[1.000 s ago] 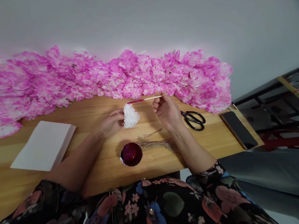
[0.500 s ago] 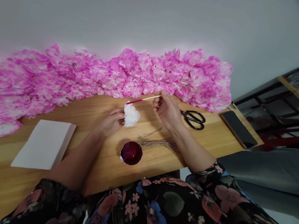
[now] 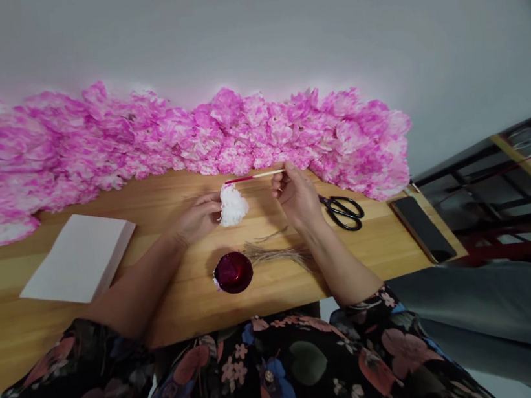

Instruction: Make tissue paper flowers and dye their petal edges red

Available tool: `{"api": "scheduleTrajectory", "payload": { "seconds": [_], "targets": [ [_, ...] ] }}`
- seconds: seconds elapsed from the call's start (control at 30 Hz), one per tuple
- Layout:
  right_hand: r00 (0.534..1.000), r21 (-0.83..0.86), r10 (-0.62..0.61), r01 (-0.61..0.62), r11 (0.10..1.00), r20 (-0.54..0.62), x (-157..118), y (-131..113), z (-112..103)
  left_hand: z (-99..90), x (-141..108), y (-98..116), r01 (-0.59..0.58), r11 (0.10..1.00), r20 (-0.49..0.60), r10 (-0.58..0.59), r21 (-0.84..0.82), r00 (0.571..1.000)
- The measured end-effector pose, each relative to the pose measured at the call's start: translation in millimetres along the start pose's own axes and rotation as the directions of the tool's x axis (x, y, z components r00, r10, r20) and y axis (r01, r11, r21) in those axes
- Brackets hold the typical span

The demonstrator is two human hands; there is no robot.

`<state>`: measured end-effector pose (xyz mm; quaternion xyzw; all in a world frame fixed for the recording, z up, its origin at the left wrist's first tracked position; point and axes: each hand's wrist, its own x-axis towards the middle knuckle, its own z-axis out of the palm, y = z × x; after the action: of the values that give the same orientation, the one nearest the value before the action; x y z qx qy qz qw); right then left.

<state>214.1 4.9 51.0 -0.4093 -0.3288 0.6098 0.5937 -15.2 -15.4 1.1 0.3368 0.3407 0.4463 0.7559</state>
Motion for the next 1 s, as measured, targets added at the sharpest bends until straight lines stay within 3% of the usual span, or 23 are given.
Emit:
{"api": "scheduleTrajectory", "payload": {
  "seconds": [0.6, 0.83, 1.0],
  "targets": [
    [0.998, 0.012, -0.044, 0.043, 0.999, 0.05, -3.1, 0.9, 0.8, -3.4, 1.8, -3.0, -0.016, 1.0, 0.021, 0.017, -0.019, 1.0],
    [0.998, -0.069, -0.032, 0.035, 0.997, 0.049, -3.8, 1.6, 0.2, -3.8, 2.2, -2.8, -0.043, 0.999, 0.052, 0.043, 0.002, 0.998],
    [0.999, 0.005, -0.039, 0.039, 0.999, 0.037, -2.9, -0.9, 1.3, -6.2, 2.8, -5.0, -0.064, 0.998, 0.05, 0.063, 0.018, 0.997]
  ]
}}
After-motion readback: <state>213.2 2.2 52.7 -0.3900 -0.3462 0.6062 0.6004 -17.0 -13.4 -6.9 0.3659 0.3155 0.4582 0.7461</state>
